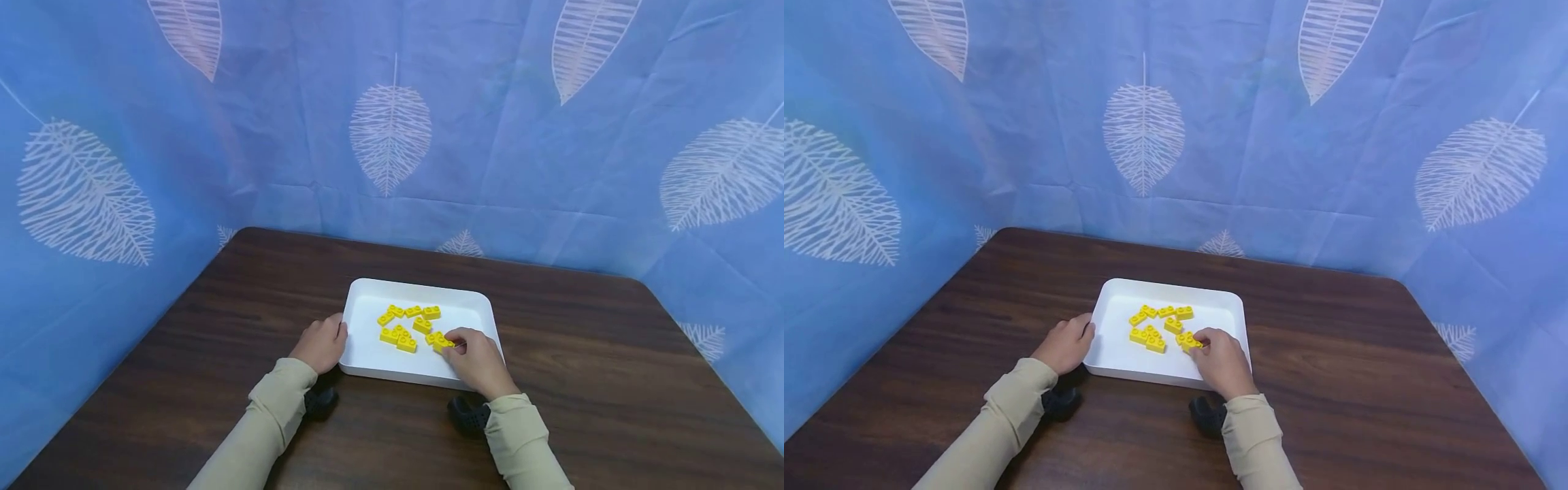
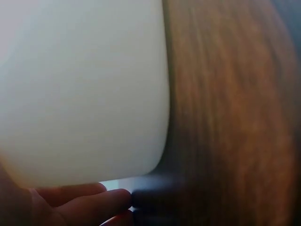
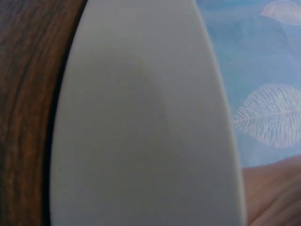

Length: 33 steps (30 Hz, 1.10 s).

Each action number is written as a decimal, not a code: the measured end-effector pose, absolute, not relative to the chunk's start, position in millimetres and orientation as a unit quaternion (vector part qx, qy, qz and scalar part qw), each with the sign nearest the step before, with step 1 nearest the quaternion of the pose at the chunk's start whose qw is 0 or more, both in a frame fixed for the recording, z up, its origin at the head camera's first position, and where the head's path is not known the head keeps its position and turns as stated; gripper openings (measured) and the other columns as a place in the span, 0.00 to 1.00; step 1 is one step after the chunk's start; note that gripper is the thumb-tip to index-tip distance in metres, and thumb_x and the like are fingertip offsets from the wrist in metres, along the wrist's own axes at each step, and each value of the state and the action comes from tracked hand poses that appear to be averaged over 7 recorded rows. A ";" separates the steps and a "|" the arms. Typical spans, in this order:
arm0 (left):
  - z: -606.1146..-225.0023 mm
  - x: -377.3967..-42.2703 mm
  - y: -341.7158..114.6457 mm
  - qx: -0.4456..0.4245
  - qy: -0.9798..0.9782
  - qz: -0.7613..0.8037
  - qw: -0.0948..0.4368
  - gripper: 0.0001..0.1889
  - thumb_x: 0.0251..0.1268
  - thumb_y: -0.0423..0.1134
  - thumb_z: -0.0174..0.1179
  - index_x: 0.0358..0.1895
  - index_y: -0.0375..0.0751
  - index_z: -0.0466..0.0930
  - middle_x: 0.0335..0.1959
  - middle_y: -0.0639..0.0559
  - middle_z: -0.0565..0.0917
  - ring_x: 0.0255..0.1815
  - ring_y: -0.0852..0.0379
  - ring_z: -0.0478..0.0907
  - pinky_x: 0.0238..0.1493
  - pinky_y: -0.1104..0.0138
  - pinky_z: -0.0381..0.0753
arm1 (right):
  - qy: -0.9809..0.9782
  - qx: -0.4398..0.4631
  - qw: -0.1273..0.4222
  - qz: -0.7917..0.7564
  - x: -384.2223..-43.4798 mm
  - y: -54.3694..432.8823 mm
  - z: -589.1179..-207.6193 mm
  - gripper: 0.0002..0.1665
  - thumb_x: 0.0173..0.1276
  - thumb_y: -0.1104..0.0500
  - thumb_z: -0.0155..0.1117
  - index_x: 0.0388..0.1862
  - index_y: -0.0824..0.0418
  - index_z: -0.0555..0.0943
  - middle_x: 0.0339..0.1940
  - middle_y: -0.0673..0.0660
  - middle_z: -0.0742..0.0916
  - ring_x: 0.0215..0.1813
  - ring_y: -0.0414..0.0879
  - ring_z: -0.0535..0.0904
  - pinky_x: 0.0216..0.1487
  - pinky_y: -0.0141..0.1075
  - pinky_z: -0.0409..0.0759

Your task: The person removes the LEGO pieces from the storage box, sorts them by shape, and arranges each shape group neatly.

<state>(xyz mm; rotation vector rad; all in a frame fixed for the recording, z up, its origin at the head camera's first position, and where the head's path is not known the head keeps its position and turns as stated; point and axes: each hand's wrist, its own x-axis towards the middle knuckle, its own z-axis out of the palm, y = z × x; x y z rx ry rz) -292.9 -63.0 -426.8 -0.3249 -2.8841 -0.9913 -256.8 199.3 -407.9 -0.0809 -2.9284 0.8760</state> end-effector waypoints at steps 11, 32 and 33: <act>-424.6 -295.9 -64.5 -0.091 -0.938 -0.333 0.025 0.17 0.73 0.38 0.44 0.55 0.32 0.75 0.48 0.38 0.82 0.45 0.47 0.81 0.47 0.53 0.79 | -0.941 0.055 0.079 0.324 -242.1 182.3 -385.1 0.17 0.59 0.62 0.69 0.48 0.60 0.82 0.42 0.54 0.84 0.38 0.43 0.75 0.43 0.35 0.79; -427.2 -295.6 -67.2 -0.084 -0.929 -0.360 0.003 0.16 0.73 0.39 0.44 0.54 0.35 0.75 0.48 0.40 0.82 0.45 0.49 0.80 0.48 0.53 0.79 | -0.917 0.266 -0.147 0.260 -216.6 120.1 -398.7 0.07 0.58 0.62 0.68 0.36 0.58 0.81 0.28 0.44 0.79 0.24 0.35 0.70 0.28 0.26 0.73; -427.2 -295.5 -67.5 -0.083 -0.929 -0.361 0.002 0.16 0.73 0.39 0.44 0.54 0.35 0.75 0.48 0.40 0.82 0.45 0.49 0.80 0.48 0.53 0.79 | -0.917 0.265 -0.149 0.259 -217.1 119.8 -399.2 0.07 0.58 0.62 0.68 0.36 0.58 0.81 0.28 0.43 0.79 0.24 0.35 0.70 0.29 0.26 0.73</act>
